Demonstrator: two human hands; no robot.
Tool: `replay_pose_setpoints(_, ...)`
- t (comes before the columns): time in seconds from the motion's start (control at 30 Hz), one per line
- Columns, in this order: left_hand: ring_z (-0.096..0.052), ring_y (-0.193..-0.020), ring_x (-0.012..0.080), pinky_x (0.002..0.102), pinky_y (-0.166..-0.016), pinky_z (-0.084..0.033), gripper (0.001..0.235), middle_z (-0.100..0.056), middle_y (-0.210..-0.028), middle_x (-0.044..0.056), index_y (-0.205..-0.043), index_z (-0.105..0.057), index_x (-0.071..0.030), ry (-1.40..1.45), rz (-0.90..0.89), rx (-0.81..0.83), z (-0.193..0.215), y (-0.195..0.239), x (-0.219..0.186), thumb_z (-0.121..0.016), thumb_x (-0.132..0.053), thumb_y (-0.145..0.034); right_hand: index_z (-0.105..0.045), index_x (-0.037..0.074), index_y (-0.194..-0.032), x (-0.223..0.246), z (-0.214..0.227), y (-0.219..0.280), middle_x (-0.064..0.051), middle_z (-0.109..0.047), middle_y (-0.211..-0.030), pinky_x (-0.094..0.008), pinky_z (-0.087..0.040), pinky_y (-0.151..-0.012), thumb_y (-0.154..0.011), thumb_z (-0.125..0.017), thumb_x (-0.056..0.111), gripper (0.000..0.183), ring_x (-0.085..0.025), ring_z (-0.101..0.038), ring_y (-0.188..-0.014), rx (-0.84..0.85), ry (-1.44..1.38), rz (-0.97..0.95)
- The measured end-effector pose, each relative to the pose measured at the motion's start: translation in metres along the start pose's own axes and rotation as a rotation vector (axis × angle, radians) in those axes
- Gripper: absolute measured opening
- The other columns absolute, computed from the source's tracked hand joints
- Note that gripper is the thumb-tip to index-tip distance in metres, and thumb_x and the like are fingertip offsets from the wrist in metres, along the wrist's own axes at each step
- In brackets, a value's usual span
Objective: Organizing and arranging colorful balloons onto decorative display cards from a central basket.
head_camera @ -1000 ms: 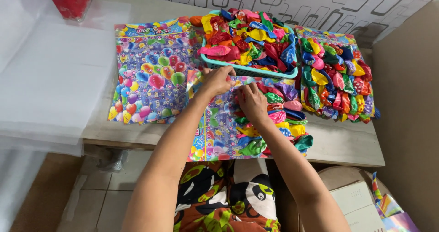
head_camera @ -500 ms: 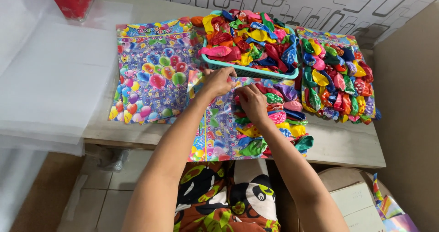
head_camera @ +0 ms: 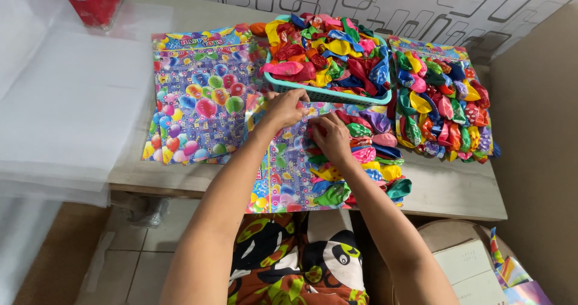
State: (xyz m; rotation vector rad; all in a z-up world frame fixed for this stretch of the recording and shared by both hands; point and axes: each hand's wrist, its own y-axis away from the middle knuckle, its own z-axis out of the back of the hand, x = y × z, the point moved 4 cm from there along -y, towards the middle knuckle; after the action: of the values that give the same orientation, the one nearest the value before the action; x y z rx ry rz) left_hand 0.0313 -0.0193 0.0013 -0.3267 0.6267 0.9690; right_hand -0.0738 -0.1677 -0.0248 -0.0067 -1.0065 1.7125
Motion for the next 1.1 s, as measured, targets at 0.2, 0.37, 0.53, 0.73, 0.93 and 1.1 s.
replay_pose_setpoints(0.2,-0.065,-0.120,0.0266,0.050,-0.108,-0.022,0.025,-0.075,-0.115,-0.003,-0.114,-0.065,-0.029,-0.002,-0.018,-0.019,-0.011,-0.012,0.013,-0.072,-0.036,-0.090,-0.069,0.019,-0.112,-0.002,-0.003,-0.001,-0.006,-0.071,-0.098,-0.044,-0.057,-0.075,-0.087,-0.073,0.017,0.025,-0.033,-0.072,-0.090,0.010,-0.025,-0.050)
replay_pose_setpoints(0.37,-0.064,-0.118,0.0242,0.051,-0.107,-0.024,0.025,-0.074,-0.112,-0.004,-0.113,-0.065,-0.029,-0.079,-0.047,-0.106,-0.009,-0.013,0.010,-0.072,-0.036,-0.090,-0.068,0.019,-0.109,-0.010,0.012,-0.008,-0.006,-0.064,-0.103,-0.049,-0.057,-0.077,-0.086,-0.073,0.020,0.024,-0.035,-0.070,-0.088,0.090,0.048,-0.118)
replay_pose_setpoints(0.53,-0.062,-0.112,0.0242,0.053,-0.106,-0.028,0.027,-0.068,-0.104,-0.001,-0.111,-0.065,-0.027,-0.257,-0.153,-0.289,-0.019,-0.020,0.015,-0.076,-0.037,-0.087,-0.075,0.027,-0.104,-0.046,0.043,-0.021,-0.004,-0.064,-0.100,-0.047,-0.057,-0.077,-0.083,-0.076,0.022,0.022,-0.031,-0.072,-0.086,0.221,0.074,-0.218)
replay_pose_setpoints(0.73,-0.052,-0.107,0.0234,0.050,-0.102,-0.033,0.027,-0.054,-0.101,0.002,-0.106,-0.064,-0.019,-0.402,-0.347,-0.648,-0.010,-0.004,-0.001,-0.080,-0.016,-0.084,-0.077,0.030,-0.106,-0.082,0.085,-0.041,-0.003,-0.067,-0.102,-0.047,-0.055,-0.083,-0.093,-0.068,0.016,0.021,-0.032,-0.070,-0.095,0.087,0.235,-0.176)
replay_pose_setpoints(0.93,-0.052,-0.122,0.0286,0.054,-0.111,-0.028,0.041,-0.057,-0.114,0.008,-0.122,-0.062,-0.017,-0.422,-0.310,-0.590,-0.002,-0.006,0.003,-0.079,-0.015,-0.085,-0.077,0.024,-0.118,-0.104,0.073,-0.056,-0.003,-0.070,-0.119,-0.046,-0.053,-0.089,-0.102,-0.065,0.017,0.022,-0.032,-0.067,-0.110,0.043,0.286,-0.049)
replay_pose_setpoints(1.1,-0.041,-0.138,0.0335,0.060,-0.123,-0.008,0.069,-0.054,-0.139,0.015,-0.146,-0.047,-0.017,-0.515,-0.167,-0.306,-0.001,0.000,0.000,-0.073,-0.007,-0.083,-0.074,0.028,-0.121,-0.121,0.061,-0.049,-0.001,-0.069,-0.118,-0.049,-0.054,-0.093,-0.105,-0.057,0.021,0.024,-0.036,-0.069,-0.100,0.048,0.249,-0.213)
